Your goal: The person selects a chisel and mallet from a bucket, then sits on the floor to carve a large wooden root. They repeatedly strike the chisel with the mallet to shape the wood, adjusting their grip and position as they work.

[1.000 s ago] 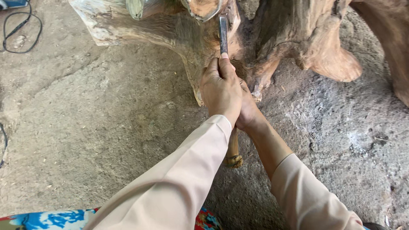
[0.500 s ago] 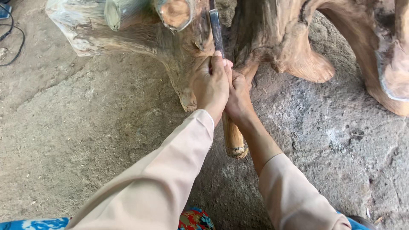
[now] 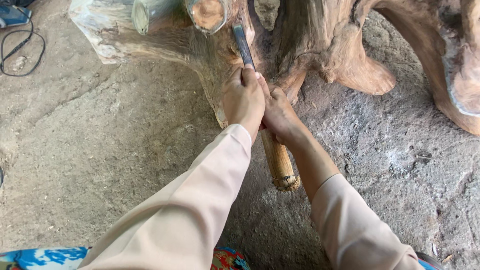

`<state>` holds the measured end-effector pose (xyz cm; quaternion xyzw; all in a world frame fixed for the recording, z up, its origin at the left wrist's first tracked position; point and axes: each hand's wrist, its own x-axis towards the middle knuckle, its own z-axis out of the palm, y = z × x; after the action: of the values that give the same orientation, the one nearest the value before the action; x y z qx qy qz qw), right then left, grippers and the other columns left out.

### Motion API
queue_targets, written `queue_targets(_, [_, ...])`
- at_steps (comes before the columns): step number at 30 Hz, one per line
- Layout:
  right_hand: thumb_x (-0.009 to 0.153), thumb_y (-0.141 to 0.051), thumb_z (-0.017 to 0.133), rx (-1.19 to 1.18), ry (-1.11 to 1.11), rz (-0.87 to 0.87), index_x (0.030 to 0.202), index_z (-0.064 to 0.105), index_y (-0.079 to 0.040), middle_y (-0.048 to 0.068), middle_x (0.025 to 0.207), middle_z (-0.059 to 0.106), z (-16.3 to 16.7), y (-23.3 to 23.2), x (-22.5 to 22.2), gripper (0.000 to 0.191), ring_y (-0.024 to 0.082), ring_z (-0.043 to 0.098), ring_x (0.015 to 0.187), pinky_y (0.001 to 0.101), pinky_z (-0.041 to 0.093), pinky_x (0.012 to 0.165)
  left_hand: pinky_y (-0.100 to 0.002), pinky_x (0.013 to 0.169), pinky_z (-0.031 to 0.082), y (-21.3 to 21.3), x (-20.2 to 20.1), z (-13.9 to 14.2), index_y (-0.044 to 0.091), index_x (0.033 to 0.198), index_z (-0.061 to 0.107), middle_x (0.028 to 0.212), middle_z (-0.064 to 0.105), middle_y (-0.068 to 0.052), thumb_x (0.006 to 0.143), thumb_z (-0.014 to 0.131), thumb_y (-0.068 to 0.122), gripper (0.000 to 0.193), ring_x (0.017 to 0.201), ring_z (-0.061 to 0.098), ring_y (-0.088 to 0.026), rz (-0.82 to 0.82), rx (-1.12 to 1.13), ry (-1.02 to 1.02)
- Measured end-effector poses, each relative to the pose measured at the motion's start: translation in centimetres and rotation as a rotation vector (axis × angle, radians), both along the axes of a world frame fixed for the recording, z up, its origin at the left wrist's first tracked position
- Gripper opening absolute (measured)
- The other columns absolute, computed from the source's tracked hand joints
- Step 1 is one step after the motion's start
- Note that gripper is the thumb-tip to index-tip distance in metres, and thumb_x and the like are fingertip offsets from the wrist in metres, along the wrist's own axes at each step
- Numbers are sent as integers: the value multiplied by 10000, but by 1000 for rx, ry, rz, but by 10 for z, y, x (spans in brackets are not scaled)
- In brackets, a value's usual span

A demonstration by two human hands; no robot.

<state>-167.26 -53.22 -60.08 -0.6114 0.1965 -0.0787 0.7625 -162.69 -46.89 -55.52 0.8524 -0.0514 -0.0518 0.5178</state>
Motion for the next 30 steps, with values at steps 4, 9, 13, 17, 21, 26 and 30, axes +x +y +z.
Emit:
queue_targets(4, [1057,-420,470,485,-200,0,1224,646,-51,44,967,701,-5,15,9,442,105,649,810,293,579,691,-463,841,557,4,4,4,119,1088,743,1058,754,-142,1013,466,394,398,954,732,-331,-7,80,-275])
queue_targets(9, [1059,-369,473,554,-342,8,1232,612,-69,48,1030,695,-1,33,19,373,109,667,868,283,598,752,-461,814,567,16,17,14,117,1049,739,999,777,-141,1007,455,392,398,885,761,-309,-91,170,-224])
queue_targets(13, [1101,-500,375,-49,-62,-79,1065,638,3,62,753,608,10,11,10,568,134,533,559,305,501,482,-448,770,611,11,18,16,122,1072,707,1003,754,-133,989,443,390,385,860,778,-285,-152,195,-41])
queue_targets(17, [1087,-447,377,450,-106,-15,1067,634,-53,26,753,644,8,7,9,471,100,594,591,282,553,528,-442,865,576,4,13,16,94,1004,758,1017,771,-149,994,455,366,407,924,763,-289,-166,108,-208])
queue_targets(21, [1141,-359,438,745,-543,202,1043,699,-65,16,710,653,-4,28,24,405,66,552,496,239,486,424,-421,899,561,12,21,22,104,977,786,1044,782,-132,966,444,368,433,959,750,-288,-131,117,-138])
queue_targets(26, [1041,-357,500,-193,-259,-266,985,695,-42,36,860,730,-5,30,25,375,103,683,755,286,548,637,-375,850,589,15,18,17,37,973,770,999,804,-135,997,424,377,485,919,778,-251,-229,-133,37])
queue_targets(30, [1063,-451,384,-144,-100,-235,860,659,-42,71,724,678,1,22,17,533,152,636,598,326,516,517,-381,777,598,10,17,13,35,989,756,959,801,-147,1006,411,389,494,849,761,-246,-229,-135,180])
